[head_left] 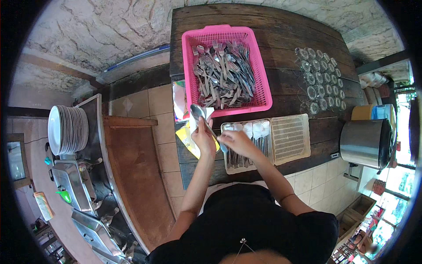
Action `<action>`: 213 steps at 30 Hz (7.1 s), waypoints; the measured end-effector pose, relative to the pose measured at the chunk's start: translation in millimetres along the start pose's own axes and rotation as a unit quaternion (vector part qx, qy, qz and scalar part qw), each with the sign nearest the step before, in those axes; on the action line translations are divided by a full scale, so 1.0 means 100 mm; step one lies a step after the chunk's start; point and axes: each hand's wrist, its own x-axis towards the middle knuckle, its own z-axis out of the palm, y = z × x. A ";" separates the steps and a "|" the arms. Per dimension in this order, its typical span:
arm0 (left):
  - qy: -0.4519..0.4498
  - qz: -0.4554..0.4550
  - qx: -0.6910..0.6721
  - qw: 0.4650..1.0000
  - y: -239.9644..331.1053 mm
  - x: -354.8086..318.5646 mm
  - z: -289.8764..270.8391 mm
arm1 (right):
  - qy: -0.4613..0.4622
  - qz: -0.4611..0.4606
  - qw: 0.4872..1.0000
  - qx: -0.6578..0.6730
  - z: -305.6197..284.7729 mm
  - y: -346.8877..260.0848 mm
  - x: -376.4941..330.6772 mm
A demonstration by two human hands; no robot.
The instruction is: The recorder is polishing spoons and forks with a napkin and sorting them into a designated tray.
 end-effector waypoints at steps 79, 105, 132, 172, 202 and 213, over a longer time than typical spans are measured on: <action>-0.086 -0.032 -0.111 0.990 0.21 -0.89 -0.17 | 0.248 -0.142 0.958 0.005 0.55 -0.23 -0.69; -0.114 -0.002 0.021 0.993 0.16 -1.01 -0.12 | 0.245 -0.174 0.953 0.037 0.45 -0.23 -0.63; -0.246 -0.135 0.082 0.956 -0.10 -0.63 -0.93 | 0.312 -0.329 0.813 -0.366 -0.68 -0.79 -0.96; -0.532 -0.042 0.198 0.822 0.14 -1.21 -0.16 | 0.232 -0.433 0.736 -0.467 -0.87 -0.89 -0.53; -0.276 -0.007 0.285 0.918 0.74 -0.25 -0.45 | 0.066 -0.197 0.947 -0.246 -0.47 -0.37 -0.79; -0.292 -0.085 0.248 0.920 0.84 -0.39 -0.51 | -0.063 -0.045 0.995 -0.057 -0.43 -0.42 -0.78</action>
